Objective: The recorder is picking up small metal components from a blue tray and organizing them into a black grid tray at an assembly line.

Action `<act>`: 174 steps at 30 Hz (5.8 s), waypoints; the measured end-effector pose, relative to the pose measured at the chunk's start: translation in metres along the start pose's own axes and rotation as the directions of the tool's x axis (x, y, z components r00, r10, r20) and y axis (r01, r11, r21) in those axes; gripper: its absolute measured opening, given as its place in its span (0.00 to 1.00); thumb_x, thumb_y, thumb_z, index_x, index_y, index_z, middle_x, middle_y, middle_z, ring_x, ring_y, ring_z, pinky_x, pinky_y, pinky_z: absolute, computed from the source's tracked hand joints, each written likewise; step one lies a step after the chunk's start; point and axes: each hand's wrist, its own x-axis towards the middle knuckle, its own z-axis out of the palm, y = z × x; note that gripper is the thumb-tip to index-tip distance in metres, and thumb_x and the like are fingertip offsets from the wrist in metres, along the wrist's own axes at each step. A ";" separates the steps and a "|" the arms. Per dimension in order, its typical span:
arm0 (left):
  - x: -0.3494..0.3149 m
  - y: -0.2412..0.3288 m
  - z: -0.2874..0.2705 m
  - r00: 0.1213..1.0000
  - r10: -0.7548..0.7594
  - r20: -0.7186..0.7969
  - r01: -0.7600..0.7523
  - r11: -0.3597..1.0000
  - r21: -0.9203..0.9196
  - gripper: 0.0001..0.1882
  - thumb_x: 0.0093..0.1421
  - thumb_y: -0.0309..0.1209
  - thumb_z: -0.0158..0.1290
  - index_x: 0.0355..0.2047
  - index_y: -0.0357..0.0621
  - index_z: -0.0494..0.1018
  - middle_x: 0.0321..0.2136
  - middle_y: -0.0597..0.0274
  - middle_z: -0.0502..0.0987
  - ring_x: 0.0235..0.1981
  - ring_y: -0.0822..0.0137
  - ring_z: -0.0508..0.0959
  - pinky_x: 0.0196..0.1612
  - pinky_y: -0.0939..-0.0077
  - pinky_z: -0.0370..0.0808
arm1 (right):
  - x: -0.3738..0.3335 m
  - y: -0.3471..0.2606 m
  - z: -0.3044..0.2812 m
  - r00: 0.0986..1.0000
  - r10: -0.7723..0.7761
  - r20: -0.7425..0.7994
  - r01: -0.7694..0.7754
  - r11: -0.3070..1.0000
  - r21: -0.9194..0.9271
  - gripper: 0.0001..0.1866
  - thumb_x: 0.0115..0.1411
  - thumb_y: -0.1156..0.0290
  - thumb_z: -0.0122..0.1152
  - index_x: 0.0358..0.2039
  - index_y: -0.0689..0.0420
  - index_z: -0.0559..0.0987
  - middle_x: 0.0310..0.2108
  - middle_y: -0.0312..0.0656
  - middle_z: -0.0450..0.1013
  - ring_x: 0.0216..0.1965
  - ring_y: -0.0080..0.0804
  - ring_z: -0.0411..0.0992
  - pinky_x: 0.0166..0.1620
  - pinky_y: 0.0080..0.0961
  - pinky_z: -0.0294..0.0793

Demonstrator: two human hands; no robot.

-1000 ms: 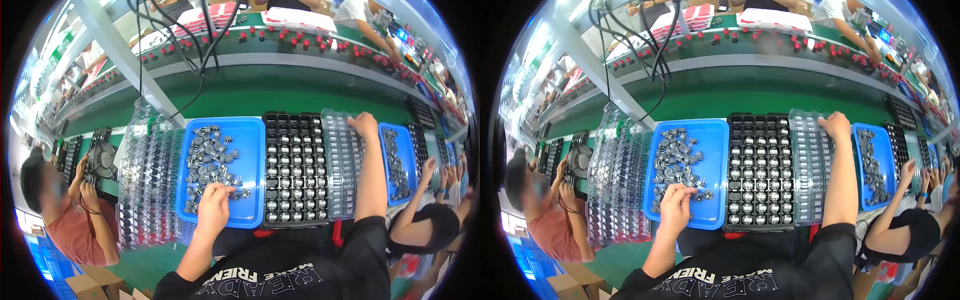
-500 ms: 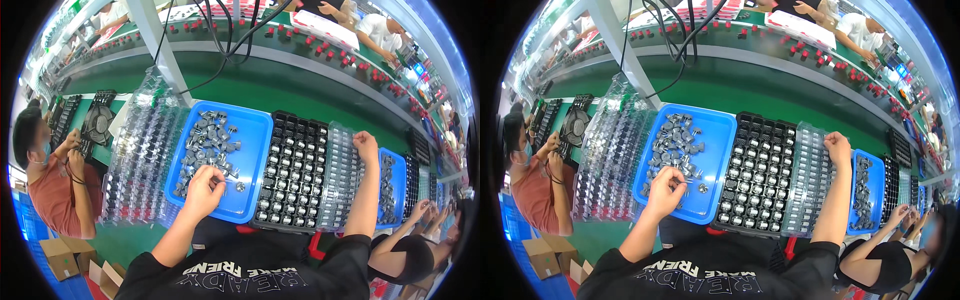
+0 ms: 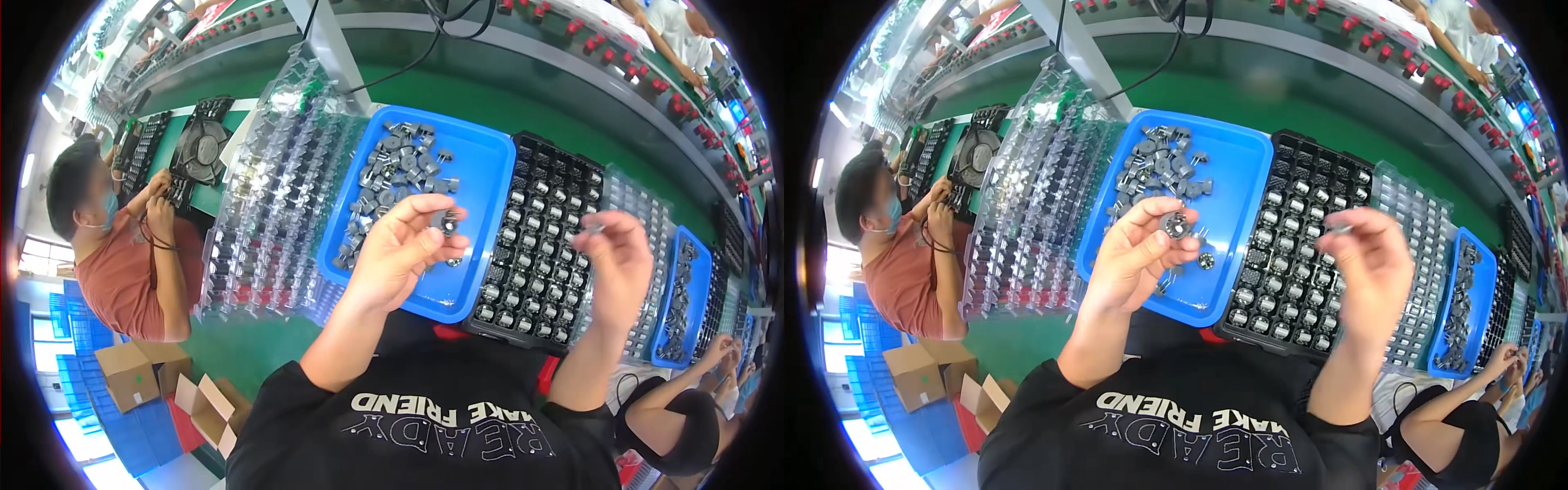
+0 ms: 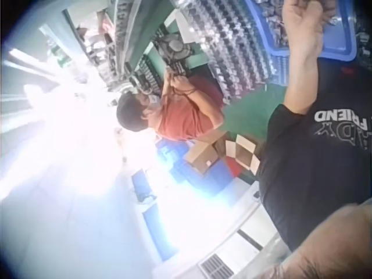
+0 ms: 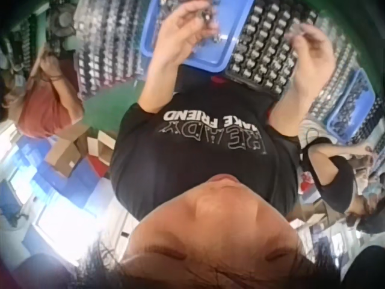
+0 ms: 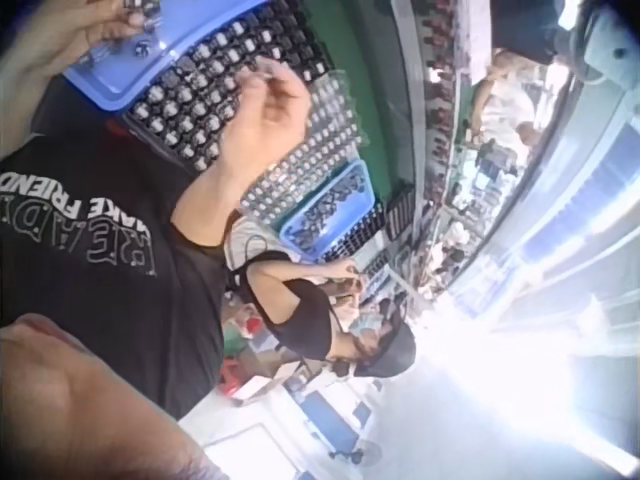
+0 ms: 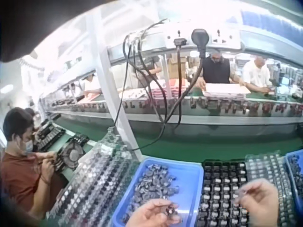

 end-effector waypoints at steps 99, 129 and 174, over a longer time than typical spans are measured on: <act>-0.040 -0.043 -0.027 0.994 -0.053 -0.096 0.104 0.729 0.676 0.17 0.57 0.17 0.58 0.48 0.38 0.77 0.43 0.60 0.80 0.36 0.77 0.77 0.36 0.81 0.75 | 0.076 0.103 -0.231 0.968 0.205 -0.144 -0.238 0.579 -0.779 0.09 0.52 0.76 0.69 0.36 0.59 0.84 0.26 0.35 0.79 0.29 0.21 0.74 0.35 0.23 0.75; -0.030 -0.027 0.032 0.988 0.100 0.117 -0.121 0.974 0.193 0.23 0.67 0.30 0.59 0.58 0.30 0.71 0.54 0.51 0.77 0.54 0.63 0.78 0.58 0.67 0.74 | -0.055 0.005 0.078 0.924 -0.345 0.168 0.381 0.875 -0.300 0.17 0.50 0.74 0.77 0.42 0.60 0.85 0.33 0.41 0.78 0.32 0.29 0.77 0.35 0.22 0.77; 0.033 -0.008 -0.011 0.975 0.182 -0.130 -0.015 0.631 0.775 0.19 0.62 0.19 0.50 0.54 0.33 0.72 0.46 0.56 0.80 0.37 0.74 0.77 0.39 0.79 0.73 | 0.149 0.099 -0.224 0.844 0.240 -0.479 -0.536 0.385 -0.751 0.15 0.44 0.61 0.76 0.27 0.58 0.83 0.31 0.47 0.82 0.36 0.42 0.81 0.45 0.34 0.79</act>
